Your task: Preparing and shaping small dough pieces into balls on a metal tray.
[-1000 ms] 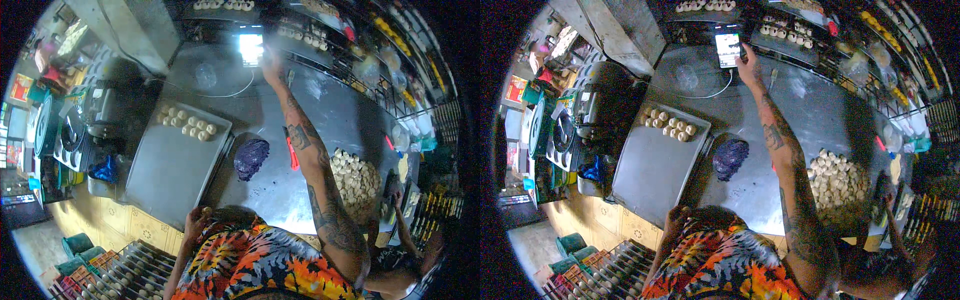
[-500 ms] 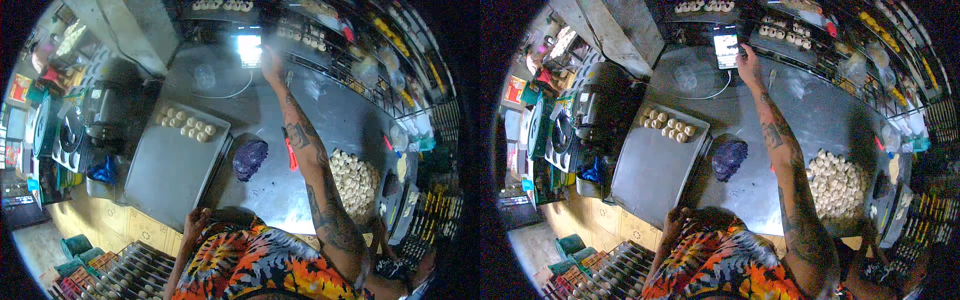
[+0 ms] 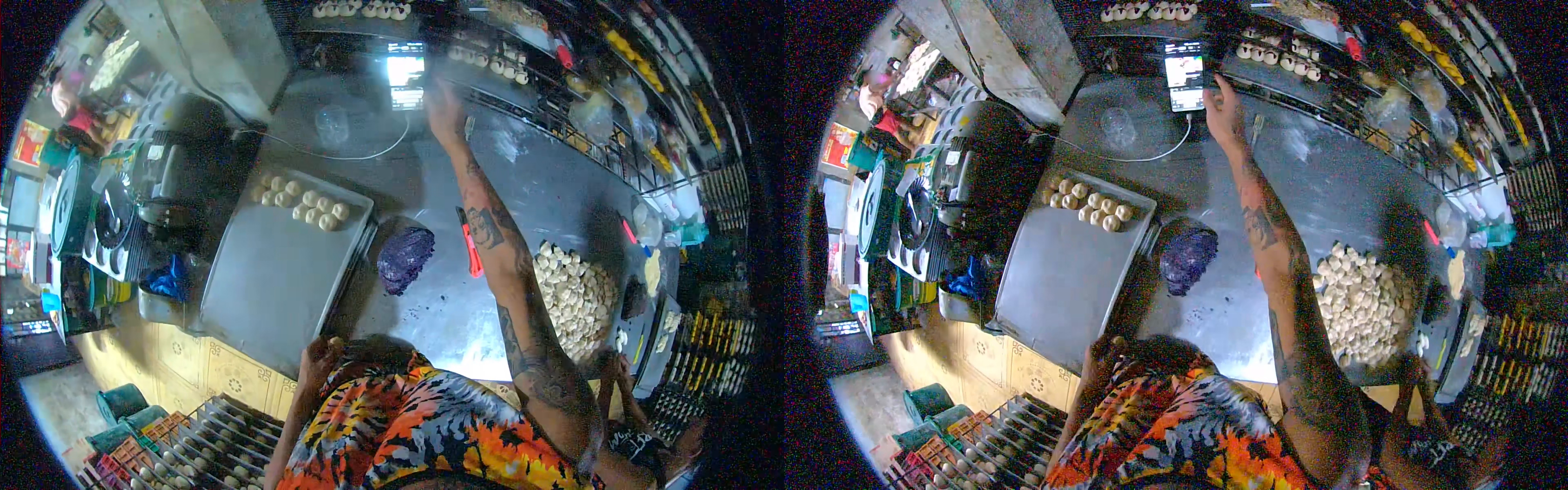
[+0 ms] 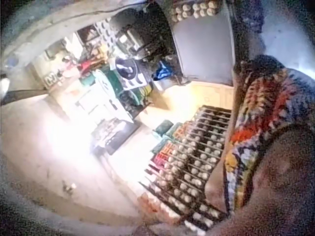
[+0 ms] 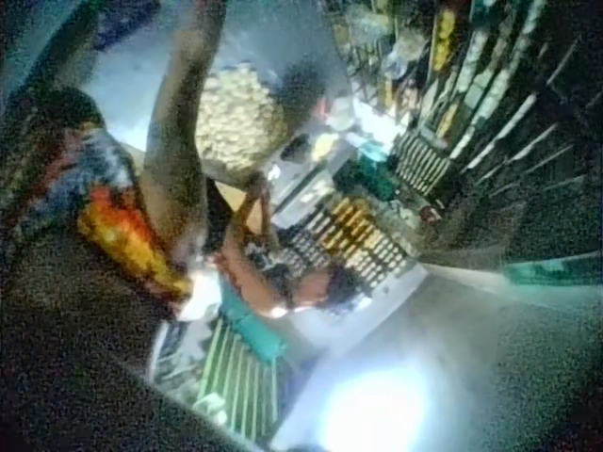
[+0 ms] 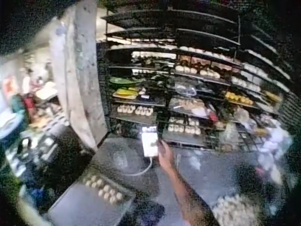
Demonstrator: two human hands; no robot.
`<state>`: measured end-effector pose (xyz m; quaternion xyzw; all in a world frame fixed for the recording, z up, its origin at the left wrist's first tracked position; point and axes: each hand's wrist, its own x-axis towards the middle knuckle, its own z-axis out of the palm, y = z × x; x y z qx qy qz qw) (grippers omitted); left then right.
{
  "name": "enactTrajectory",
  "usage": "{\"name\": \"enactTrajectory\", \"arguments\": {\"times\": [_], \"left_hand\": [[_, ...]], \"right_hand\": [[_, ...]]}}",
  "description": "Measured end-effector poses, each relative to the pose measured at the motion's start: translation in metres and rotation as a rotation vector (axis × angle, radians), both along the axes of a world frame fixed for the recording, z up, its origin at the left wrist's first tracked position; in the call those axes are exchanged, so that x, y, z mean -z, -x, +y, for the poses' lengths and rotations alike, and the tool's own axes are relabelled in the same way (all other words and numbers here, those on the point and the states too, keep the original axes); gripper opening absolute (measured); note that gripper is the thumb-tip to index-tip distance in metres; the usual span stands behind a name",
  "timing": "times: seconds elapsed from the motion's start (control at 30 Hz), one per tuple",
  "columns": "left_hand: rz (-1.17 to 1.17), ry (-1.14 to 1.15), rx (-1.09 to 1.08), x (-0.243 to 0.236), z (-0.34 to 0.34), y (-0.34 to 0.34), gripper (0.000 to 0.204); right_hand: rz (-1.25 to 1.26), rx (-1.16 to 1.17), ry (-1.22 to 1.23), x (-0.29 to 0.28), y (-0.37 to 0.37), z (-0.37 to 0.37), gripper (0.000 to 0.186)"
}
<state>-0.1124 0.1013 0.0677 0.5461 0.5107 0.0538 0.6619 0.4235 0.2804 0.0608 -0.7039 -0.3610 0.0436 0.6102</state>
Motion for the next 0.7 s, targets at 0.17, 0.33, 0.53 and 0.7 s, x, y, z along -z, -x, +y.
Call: {"name": "enactTrajectory", "arguments": {"times": [0.17,0.33,0.53,0.7], "left_hand": [[-0.124,0.024,-0.098,-0.004,-0.017,-0.020,0.028],[-0.243,0.026,-0.133,-0.009,-0.030,-0.032,0.025],[-0.295,0.066,-0.061,0.022,-0.045,-0.057,0.020],[-0.350,0.020,0.140,0.027,-0.027,-0.063,0.019]], "right_hand": [[-0.125,-0.038,0.220,0.061,0.021,-0.084,0.038],[-0.009,-0.353,0.558,0.084,0.120,-0.197,0.022],[-0.138,-0.286,0.257,0.107,0.139,-0.229,0.033],[-0.178,-0.225,0.369,0.099,0.142,-0.234,0.036]]}}
